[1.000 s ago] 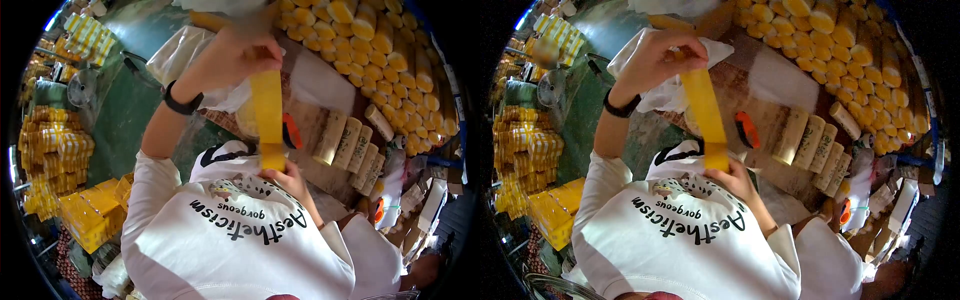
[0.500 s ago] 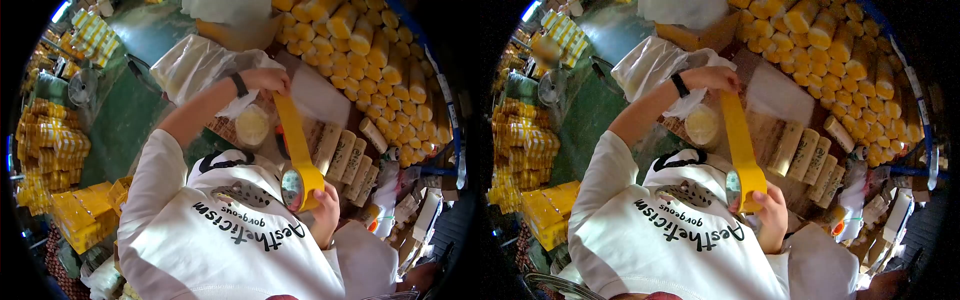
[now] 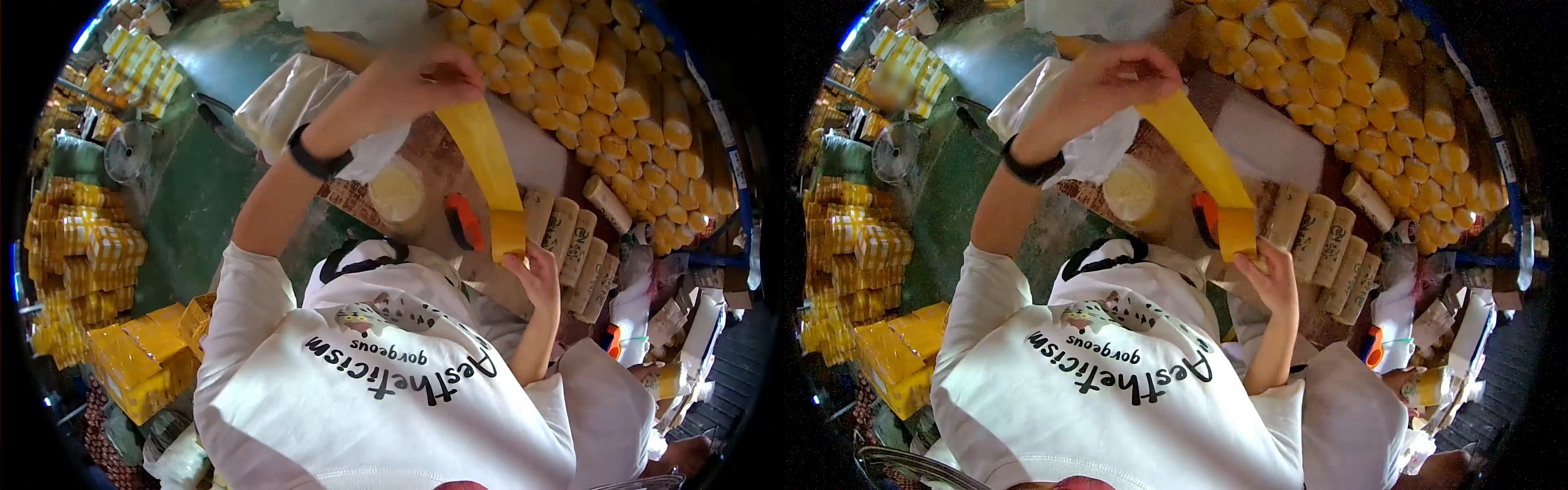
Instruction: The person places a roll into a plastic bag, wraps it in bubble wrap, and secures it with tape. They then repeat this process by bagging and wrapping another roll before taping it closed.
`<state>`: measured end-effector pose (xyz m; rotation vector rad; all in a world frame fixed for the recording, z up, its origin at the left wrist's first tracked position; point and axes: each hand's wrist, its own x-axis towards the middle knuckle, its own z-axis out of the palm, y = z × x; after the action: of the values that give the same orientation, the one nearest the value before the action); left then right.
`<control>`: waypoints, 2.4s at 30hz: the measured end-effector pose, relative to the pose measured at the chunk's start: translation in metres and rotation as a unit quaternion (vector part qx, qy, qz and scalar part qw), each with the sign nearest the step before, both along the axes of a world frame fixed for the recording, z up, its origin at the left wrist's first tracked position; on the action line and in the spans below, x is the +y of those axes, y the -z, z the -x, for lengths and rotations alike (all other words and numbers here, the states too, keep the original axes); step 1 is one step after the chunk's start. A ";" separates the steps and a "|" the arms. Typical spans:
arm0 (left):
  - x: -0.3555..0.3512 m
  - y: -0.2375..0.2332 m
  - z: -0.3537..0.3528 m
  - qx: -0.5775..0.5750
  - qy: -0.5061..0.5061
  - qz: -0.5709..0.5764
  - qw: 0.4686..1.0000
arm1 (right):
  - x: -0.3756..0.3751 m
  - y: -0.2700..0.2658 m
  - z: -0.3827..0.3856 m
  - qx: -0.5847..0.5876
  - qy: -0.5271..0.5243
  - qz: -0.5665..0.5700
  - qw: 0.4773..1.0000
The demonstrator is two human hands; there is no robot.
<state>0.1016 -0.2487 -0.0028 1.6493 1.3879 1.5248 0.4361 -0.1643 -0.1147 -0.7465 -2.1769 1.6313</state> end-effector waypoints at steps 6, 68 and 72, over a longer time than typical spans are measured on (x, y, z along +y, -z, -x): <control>-0.039 -0.074 -0.057 0.239 -0.044 -0.156 0.957 | 0.006 0.070 0.005 0.065 0.026 0.299 0.952; -0.152 -0.138 -0.108 0.495 -0.410 -0.144 0.752 | -0.126 0.024 0.160 0.267 -0.293 0.377 0.837; -0.160 -0.142 -0.106 0.489 -0.429 -0.143 0.746 | -0.137 0.005 0.156 0.286 -0.176 0.506 0.795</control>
<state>0.2073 -0.4091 0.1392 2.3215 2.9173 1.2894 0.2803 -0.3015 -0.1195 0.0260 -0.9309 2.7642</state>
